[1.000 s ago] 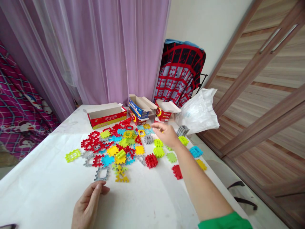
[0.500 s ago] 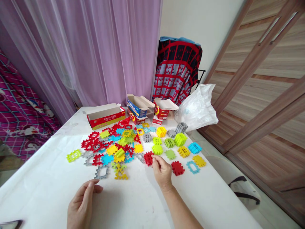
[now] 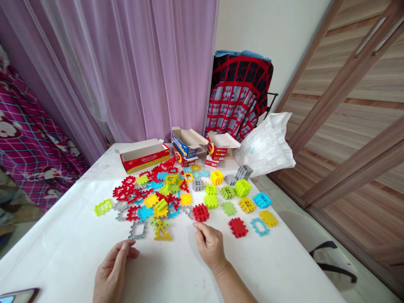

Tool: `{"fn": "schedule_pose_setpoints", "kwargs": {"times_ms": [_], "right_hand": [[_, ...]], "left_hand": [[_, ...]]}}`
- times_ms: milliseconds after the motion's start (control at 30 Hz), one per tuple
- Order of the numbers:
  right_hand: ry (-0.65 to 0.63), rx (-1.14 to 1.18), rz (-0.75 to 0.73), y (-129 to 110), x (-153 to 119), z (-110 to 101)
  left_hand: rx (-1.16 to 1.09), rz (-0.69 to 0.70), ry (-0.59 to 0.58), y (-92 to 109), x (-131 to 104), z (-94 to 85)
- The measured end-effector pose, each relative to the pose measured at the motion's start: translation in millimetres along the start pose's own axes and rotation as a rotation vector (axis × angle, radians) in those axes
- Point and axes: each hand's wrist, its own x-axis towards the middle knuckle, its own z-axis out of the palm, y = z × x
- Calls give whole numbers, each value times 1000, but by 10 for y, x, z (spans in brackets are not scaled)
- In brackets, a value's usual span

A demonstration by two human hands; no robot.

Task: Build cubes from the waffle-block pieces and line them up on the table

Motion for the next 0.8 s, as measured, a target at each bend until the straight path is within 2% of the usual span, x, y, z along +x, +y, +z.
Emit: {"fn": "schedule_pose_setpoints", "kwargs": {"times_ms": [200, 467, 633, 800], "right_hand": [[-42, -70, -19, -28, 6, -1], [25, 9, 2, -20, 21, -58], [-7, 68, 11, -30, 10, -38], [-28, 81, 62, -22, -28, -18]], "left_hand": [[38, -15, 9, 35, -12, -9], [70, -48, 33, -54, 0, 91], [73, 7, 35, -122, 156, 213], [105, 68, 12, 8, 345, 333]]}}
